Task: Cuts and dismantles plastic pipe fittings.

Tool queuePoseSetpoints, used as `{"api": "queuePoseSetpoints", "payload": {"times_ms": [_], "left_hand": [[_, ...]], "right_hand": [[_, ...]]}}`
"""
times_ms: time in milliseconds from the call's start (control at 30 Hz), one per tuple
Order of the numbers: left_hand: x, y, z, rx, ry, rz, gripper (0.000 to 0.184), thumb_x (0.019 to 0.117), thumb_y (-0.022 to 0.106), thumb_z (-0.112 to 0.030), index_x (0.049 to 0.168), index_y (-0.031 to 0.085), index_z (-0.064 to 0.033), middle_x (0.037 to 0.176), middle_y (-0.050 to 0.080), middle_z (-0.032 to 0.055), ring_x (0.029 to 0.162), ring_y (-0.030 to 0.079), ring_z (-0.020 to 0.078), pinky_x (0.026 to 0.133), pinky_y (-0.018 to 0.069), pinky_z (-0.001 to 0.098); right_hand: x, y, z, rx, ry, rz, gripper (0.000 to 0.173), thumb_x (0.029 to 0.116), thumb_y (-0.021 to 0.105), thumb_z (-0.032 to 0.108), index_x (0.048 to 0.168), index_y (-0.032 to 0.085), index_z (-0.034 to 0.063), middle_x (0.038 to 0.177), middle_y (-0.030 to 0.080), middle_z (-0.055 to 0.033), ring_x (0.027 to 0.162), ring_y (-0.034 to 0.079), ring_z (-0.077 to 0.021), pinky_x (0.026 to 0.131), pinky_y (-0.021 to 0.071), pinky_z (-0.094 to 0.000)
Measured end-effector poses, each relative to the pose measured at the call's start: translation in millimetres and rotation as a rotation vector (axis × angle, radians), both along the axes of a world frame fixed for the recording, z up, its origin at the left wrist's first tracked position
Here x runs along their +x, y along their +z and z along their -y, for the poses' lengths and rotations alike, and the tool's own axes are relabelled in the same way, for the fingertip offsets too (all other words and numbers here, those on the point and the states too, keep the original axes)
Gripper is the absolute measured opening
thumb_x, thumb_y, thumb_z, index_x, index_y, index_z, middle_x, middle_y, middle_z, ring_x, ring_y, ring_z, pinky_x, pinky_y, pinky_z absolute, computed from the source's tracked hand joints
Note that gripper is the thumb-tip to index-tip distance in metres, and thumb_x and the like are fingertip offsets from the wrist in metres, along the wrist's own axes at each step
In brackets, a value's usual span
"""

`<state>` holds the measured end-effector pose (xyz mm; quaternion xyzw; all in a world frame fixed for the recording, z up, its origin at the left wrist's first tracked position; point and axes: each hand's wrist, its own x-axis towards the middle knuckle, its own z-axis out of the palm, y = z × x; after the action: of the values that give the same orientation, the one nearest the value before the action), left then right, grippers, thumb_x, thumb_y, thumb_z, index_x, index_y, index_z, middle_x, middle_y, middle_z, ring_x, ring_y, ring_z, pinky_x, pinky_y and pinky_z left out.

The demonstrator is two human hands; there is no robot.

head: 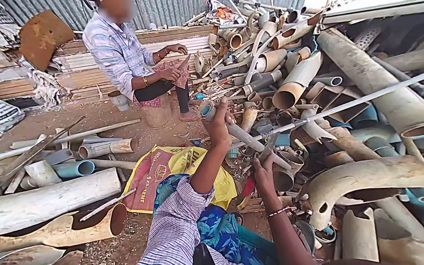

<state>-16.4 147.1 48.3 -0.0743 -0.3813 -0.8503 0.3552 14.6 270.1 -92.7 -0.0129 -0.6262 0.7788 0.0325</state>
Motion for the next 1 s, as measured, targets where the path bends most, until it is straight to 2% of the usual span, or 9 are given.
{"api": "queuePoseSetpoints", "payload": {"times_ms": [167, 367, 433, 500, 633, 700, 800, 900, 1000], "left_hand": [[-4.7, 1.0, 3.2, -0.007, 0.045, 0.079, 0.036, 0.1064, 0.049, -0.012, 0.071, 0.048, -0.0146, 0.047, 0.044, -0.0051, 0.039, 0.047, 0.0062, 0.045, 0.0487, 0.0219], [-4.8, -2.8, 7.3, -0.020, 0.068, 0.083, 0.036, 0.1081, 0.047, -0.013, 0.072, 0.049, -0.0138, 0.048, 0.045, -0.0045, 0.040, 0.047, 0.0069, 0.046, 0.0491, 0.0225], [-7.0, -2.9, 8.6, -0.028, 0.080, 0.072, 0.034, 0.1083, 0.047, -0.014, 0.075, 0.051, -0.0132, 0.049, 0.046, -0.0046, 0.040, 0.048, 0.0068, 0.045, 0.0497, 0.0225], [-8.0, -2.6, 7.2, -0.040, 0.091, 0.066, 0.033, 0.1084, 0.046, -0.014, 0.076, 0.051, -0.0132, 0.048, 0.045, -0.0049, 0.039, 0.048, 0.0070, 0.045, 0.0498, 0.0226], [-9.2, -2.5, 5.1, -0.040, 0.104, 0.067, 0.032, 0.1082, 0.047, -0.015, 0.076, 0.050, -0.0147, 0.048, 0.043, -0.0057, 0.039, 0.048, 0.0070, 0.045, 0.0501, 0.0233], [-9.4, -2.7, 6.0, -0.034, 0.098, 0.070, 0.031, 0.1087, 0.046, -0.014, 0.078, 0.049, -0.0139, 0.048, 0.044, -0.0051, 0.039, 0.049, 0.0079, 0.046, 0.0508, 0.0239], [-7.9, -3.8, 8.1, -0.025, 0.090, 0.059, 0.027, 0.1092, 0.046, -0.014, 0.082, 0.049, -0.0140, 0.050, 0.043, -0.0052, 0.039, 0.047, 0.0075, 0.044, 0.0505, 0.0234], [-9.8, -7.0, 13.0, 0.001, 0.086, 0.062, 0.023, 0.1087, 0.047, -0.014, 0.086, 0.051, -0.0122, 0.050, 0.043, -0.0045, 0.040, 0.047, 0.0088, 0.045, 0.0509, 0.0248], [-9.8, -5.3, 12.0, 0.000, 0.097, 0.091, 0.027, 0.1089, 0.047, -0.015, 0.082, 0.049, -0.0123, 0.050, 0.042, -0.0045, 0.040, 0.047, 0.0089, 0.046, 0.0515, 0.0251]], "right_hand": [[7.0, 7.3, 5.0, 0.059, 0.146, -0.106, 0.075, 0.1060, 0.037, 0.002, 0.161, -0.013, 0.0076, 0.077, 0.062, -0.0047, 0.046, 0.054, -0.0081, 0.042, 0.0482, -0.0230], [-37.4, -55.0, -28.0, -0.338, -0.317, 0.307, 0.069, 0.1074, 0.033, 0.000, 0.160, -0.008, 0.0161, 0.081, 0.053, -0.0103, 0.045, 0.051, -0.0101, 0.039, 0.0445, -0.0239], [-40.8, -59.0, -32.1, -0.392, -0.365, 0.366, 0.070, 0.1079, 0.033, 0.001, 0.160, -0.011, 0.0187, 0.083, 0.052, -0.0103, 0.044, 0.049, -0.0103, 0.038, 0.0438, -0.0247], [-30.4, -45.2, -17.2, -0.304, -0.281, 0.255, 0.072, 0.1091, 0.034, 0.002, 0.161, -0.013, 0.0207, 0.081, 0.056, -0.0113, 0.044, 0.051, -0.0118, 0.039, 0.0461, -0.0258], [0.7, -13.7, 17.0, 0.045, 0.035, -0.185, 0.072, 0.1071, 0.038, 0.004, 0.163, -0.008, 0.0083, 0.081, 0.063, -0.0056, 0.046, 0.051, -0.0070, 0.044, 0.0484, -0.0236], [-1.4, -18.5, 18.0, 0.096, 0.024, -0.242, 0.072, 0.1066, 0.039, 0.005, 0.164, -0.005, 0.0078, 0.079, 0.062, -0.0052, 0.046, 0.052, -0.0072, 0.046, 0.0498, -0.0246], [-25.8, -51.1, -4.9, -0.001, -0.192, -0.041, 0.070, 0.1088, 0.036, 0.006, 0.163, -0.007, 0.0106, 0.077, 0.063, -0.0093, 0.045, 0.053, -0.0102, 0.044, 0.0504, -0.0269], [-43.8, -69.2, -34.3, -0.221, -0.352, 0.304, 0.065, 0.1123, 0.029, 0.009, 0.163, -0.011, 0.0191, 0.084, 0.054, -0.0123, 0.045, 0.050, -0.0118, 0.040, 0.0454, -0.0265], [-44.4, -67.3, -29.7, -0.224, -0.367, 0.289, 0.059, 0.1132, 0.027, 0.012, 0.163, -0.003, 0.0195, 0.093, 0.054, -0.0133, 0.049, 0.051, -0.0129, 0.043, 0.0471, -0.0281]]}}
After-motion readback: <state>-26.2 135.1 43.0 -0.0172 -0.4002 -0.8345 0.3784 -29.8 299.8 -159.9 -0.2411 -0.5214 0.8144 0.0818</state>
